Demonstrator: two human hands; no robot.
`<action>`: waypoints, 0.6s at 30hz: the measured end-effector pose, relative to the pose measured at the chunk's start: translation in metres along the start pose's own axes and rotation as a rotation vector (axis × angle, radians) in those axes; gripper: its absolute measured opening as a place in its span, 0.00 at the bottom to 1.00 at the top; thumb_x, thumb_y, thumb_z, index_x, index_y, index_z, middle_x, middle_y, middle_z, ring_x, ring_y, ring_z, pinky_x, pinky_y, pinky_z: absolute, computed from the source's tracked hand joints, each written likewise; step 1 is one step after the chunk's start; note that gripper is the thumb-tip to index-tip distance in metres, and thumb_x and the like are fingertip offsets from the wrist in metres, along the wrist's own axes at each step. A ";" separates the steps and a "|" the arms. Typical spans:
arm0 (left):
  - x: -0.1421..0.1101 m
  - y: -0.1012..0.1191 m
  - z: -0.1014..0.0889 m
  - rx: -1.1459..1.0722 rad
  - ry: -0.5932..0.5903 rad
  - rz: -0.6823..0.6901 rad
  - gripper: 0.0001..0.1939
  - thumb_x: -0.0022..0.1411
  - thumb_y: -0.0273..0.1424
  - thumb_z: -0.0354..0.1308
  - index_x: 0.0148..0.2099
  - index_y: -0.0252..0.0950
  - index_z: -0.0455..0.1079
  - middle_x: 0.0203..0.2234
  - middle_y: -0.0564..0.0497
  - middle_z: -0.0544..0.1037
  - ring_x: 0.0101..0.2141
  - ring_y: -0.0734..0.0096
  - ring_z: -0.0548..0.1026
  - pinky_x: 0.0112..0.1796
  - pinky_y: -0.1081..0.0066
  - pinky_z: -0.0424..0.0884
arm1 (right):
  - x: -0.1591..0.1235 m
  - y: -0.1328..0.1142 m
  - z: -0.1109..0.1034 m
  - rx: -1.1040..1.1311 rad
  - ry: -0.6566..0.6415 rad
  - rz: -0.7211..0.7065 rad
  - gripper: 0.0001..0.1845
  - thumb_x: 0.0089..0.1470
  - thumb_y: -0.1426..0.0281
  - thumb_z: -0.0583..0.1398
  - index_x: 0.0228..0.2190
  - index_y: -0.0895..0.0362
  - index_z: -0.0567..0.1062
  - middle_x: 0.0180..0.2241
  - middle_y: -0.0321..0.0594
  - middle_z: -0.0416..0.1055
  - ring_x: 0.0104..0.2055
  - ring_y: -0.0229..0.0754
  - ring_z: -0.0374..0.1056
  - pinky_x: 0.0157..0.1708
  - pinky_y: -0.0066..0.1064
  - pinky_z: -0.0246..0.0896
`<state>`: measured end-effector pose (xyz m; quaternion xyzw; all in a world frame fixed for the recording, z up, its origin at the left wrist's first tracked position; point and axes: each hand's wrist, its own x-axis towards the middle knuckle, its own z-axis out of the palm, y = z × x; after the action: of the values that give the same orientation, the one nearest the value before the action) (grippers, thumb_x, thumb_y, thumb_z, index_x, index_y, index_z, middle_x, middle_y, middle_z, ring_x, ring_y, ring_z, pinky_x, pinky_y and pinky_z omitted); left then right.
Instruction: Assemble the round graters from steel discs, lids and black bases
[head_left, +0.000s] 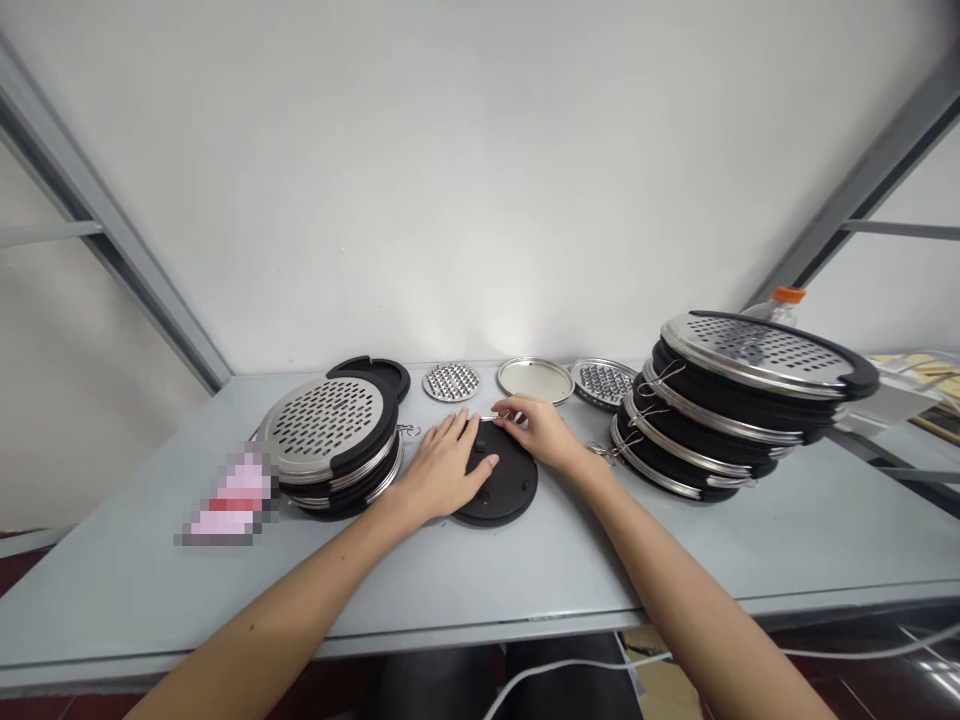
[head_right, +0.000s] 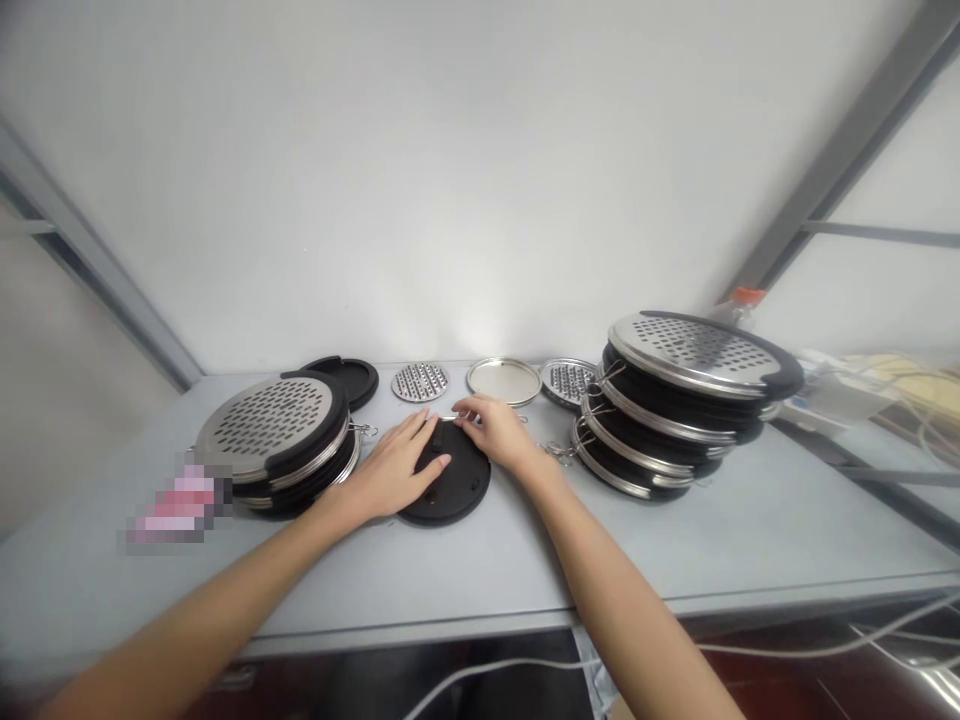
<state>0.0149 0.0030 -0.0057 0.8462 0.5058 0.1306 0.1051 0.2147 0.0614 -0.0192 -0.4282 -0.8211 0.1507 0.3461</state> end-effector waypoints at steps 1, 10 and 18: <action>-0.001 0.000 -0.001 -0.008 0.000 -0.003 0.35 0.67 0.48 0.39 0.67 0.30 0.46 0.66 0.39 0.47 0.65 0.52 0.44 0.61 0.53 0.47 | 0.000 -0.001 0.001 -0.006 0.004 -0.001 0.11 0.55 0.71 0.58 0.40 0.57 0.76 0.37 0.42 0.75 0.33 0.39 0.69 0.37 0.31 0.65; -0.010 -0.004 -0.017 -0.037 -0.165 0.119 0.48 0.58 0.60 0.44 0.69 0.33 0.39 0.67 0.39 0.40 0.65 0.51 0.38 0.61 0.53 0.44 | -0.002 -0.001 0.000 -0.084 -0.015 -0.009 0.11 0.57 0.69 0.56 0.38 0.56 0.78 0.36 0.43 0.76 0.36 0.41 0.71 0.38 0.31 0.65; -0.009 -0.013 -0.021 -0.003 -0.240 0.229 0.64 0.42 0.65 0.56 0.69 0.32 0.38 0.67 0.37 0.38 0.65 0.47 0.37 0.61 0.54 0.42 | -0.003 -0.005 -0.002 -0.176 -0.039 0.012 0.14 0.59 0.68 0.54 0.41 0.55 0.77 0.41 0.43 0.77 0.37 0.42 0.73 0.38 0.30 0.64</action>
<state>-0.0064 0.0023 0.0095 0.9077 0.3895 0.0405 0.1505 0.2141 0.0563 -0.0164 -0.4590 -0.8351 0.0883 0.2900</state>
